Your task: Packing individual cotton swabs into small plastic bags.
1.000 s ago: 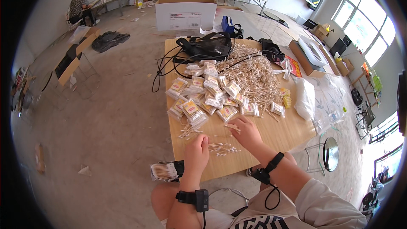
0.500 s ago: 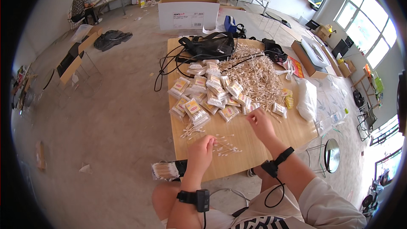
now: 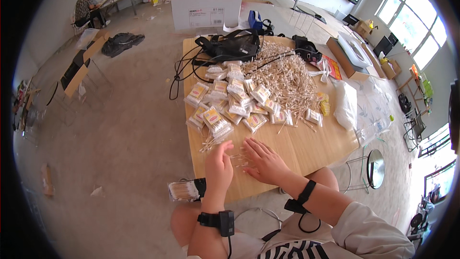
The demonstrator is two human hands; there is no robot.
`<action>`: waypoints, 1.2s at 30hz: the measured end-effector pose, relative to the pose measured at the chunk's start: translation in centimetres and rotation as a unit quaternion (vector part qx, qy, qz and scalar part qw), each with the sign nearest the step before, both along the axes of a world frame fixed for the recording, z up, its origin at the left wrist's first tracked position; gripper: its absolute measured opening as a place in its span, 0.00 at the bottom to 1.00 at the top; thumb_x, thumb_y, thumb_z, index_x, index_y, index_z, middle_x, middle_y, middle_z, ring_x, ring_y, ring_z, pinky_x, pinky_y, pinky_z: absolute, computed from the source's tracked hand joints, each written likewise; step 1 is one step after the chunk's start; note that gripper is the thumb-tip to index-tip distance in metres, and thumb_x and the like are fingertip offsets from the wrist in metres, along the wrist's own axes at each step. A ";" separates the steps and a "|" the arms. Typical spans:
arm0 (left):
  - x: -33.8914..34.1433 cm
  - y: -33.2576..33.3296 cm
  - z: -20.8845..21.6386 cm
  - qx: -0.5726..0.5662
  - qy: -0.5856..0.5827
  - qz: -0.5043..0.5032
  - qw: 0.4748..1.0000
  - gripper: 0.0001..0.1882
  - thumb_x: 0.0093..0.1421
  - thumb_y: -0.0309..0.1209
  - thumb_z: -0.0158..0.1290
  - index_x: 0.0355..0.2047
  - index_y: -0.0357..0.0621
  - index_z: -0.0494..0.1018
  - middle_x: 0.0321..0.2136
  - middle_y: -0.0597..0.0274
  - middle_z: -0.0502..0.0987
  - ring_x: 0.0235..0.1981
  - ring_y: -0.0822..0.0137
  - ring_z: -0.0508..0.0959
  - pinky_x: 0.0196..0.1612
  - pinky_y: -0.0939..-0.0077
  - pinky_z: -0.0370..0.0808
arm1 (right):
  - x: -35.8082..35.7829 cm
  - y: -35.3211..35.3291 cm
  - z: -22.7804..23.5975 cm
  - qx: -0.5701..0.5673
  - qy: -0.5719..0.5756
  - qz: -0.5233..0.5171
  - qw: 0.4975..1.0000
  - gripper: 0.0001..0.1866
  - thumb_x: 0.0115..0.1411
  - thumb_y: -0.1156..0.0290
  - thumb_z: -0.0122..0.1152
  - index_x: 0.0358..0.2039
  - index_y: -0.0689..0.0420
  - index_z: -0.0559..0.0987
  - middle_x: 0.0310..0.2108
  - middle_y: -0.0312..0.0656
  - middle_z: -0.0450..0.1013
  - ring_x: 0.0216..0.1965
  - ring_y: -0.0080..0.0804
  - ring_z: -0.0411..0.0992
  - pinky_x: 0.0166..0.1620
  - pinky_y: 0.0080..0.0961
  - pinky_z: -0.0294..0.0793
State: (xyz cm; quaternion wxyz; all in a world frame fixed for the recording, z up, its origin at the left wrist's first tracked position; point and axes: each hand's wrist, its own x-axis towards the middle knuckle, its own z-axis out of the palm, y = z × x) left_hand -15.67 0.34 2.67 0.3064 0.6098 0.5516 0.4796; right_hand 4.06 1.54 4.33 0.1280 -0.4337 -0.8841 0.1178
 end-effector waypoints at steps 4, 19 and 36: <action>-0.3 0.3 0.1 0.000 -0.057 0.083 0.995 0.16 0.63 0.16 0.40 0.47 0.36 0.75 0.40 0.50 0.82 0.42 0.55 0.83 0.42 0.67 0.78 | -0.5 -0.7 -1.7 0.035 -0.026 -0.012 0.999 0.41 0.62 0.53 0.63 0.70 0.59 0.60 0.70 0.48 0.59 0.72 0.45 0.55 0.71 0.42 0.57; 0.3 -0.6 -0.7 -0.065 -0.180 0.015 0.981 0.15 0.68 0.22 0.38 0.48 0.35 0.73 0.48 0.49 0.81 0.53 0.60 0.78 0.61 0.68 0.69 | 5.6 -1.3 -1.5 -0.137 0.197 -0.159 0.957 0.22 0.64 0.72 0.59 0.59 0.55 0.74 0.59 0.45 0.72 0.62 0.47 0.67 0.64 0.42 0.66; 5.5 -1.8 -2.2 -0.044 -0.443 -0.065 0.893 0.37 0.74 0.58 0.28 0.65 0.36 0.59 0.68 0.38 0.61 0.73 0.50 0.54 0.75 0.57 0.39 | 5.9 -0.2 -1.5 0.005 0.050 -0.140 0.989 0.25 0.64 0.73 0.50 0.62 0.55 0.71 0.67 0.41 0.64 0.70 0.42 0.58 0.68 0.43 0.58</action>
